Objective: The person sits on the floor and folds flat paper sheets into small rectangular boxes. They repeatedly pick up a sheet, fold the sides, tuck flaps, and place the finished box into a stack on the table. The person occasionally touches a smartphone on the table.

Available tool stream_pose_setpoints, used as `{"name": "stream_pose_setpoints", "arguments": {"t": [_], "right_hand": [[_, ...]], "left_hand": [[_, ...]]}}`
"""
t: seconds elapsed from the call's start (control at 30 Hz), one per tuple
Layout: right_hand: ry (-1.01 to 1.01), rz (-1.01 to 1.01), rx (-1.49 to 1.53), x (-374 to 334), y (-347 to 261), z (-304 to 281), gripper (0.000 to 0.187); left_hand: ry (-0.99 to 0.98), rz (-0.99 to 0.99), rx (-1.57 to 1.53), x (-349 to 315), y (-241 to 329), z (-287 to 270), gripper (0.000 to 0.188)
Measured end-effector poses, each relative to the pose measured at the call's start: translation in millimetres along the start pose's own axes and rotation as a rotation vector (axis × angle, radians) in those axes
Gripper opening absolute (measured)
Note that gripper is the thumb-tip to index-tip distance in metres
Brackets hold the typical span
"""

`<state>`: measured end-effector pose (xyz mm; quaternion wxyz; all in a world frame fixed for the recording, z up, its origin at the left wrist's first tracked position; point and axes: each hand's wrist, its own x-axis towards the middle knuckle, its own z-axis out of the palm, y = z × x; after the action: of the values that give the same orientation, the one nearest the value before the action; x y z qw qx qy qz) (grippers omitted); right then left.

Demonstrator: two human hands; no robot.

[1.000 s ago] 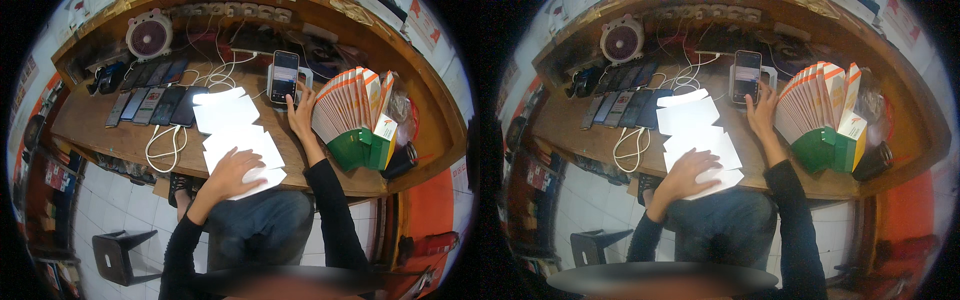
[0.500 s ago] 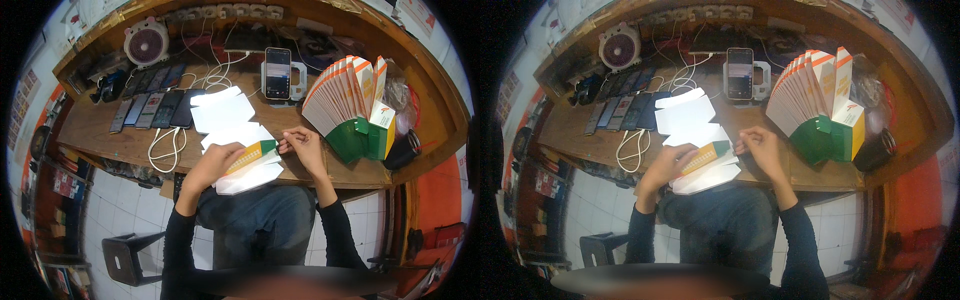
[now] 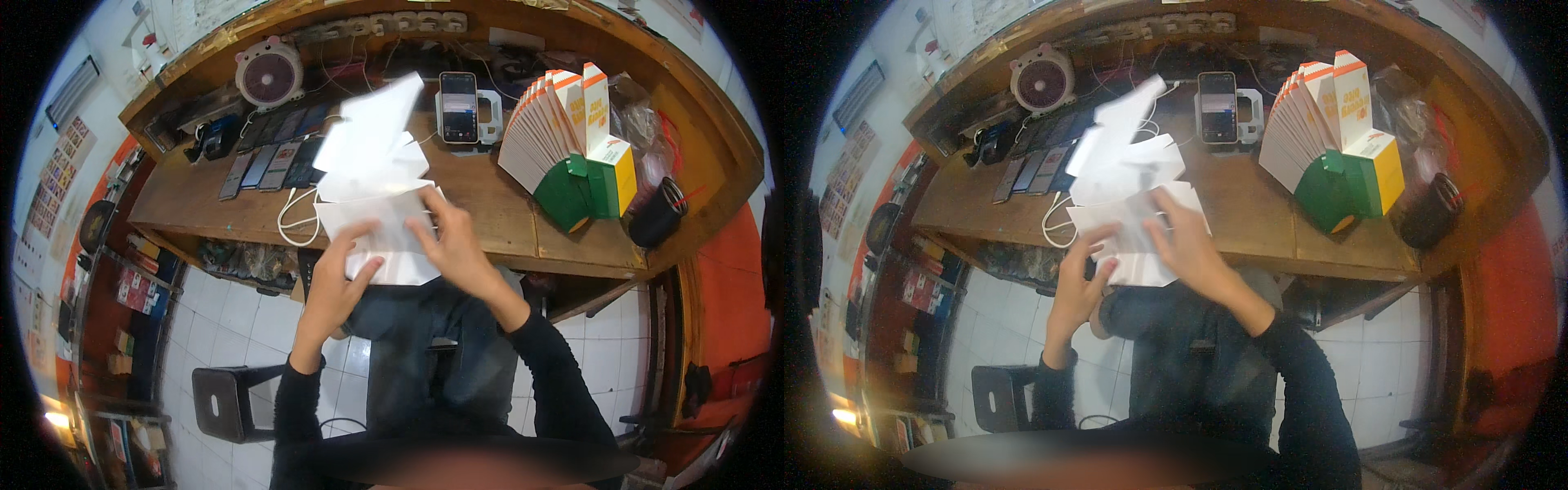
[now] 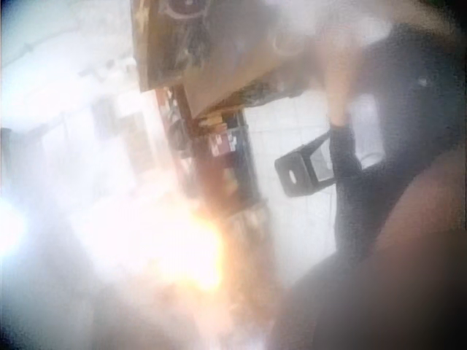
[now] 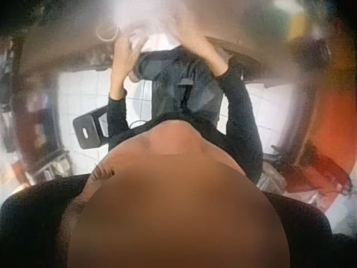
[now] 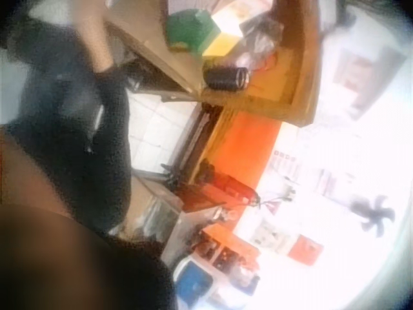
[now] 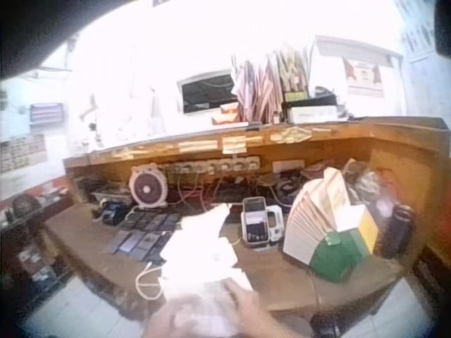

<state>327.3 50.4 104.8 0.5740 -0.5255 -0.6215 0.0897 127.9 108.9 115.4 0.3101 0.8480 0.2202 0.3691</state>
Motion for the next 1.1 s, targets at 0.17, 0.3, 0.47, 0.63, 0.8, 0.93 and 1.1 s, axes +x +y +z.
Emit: {"name": "stream_pose_setpoints", "arguments": {"t": [0.17, 0.3, 0.47, 0.63, 0.8, 0.93, 1.1], "right_hand": [[-0.126, -0.412, -0.186, -59, -74, 25, 0.030], [-0.051, -0.573, -0.177, -98, -100, 37, 0.023], [0.018, -0.485, 0.040, -129, -128, 40, 0.024], [0.209, -0.440, 0.060, -155, -153, 49, 0.022], [0.397, -0.498, 0.011, -185, -172, 55, 0.027], [0.195, -0.372, 0.233, -196, -183, 41, 0.024], [-0.058, -0.243, 0.404, -192, -192, 24, 0.021]], "left_hand": [[0.433, -0.205, -0.820, -65, 42, 13, 0.061], [0.562, -0.354, -0.755, -113, 59, 1, 0.042], [0.659, -0.342, -0.580, -148, 64, -7, 0.035], [0.834, -0.193, -0.453, -179, 77, 27, 0.028], [0.808, -0.103, -0.177, -225, 87, 59, 0.021], [0.624, -0.057, 0.472, -252, 73, 32, 0.029], [0.747, 0.065, 0.322, -267, 65, -2, 0.033]]}}
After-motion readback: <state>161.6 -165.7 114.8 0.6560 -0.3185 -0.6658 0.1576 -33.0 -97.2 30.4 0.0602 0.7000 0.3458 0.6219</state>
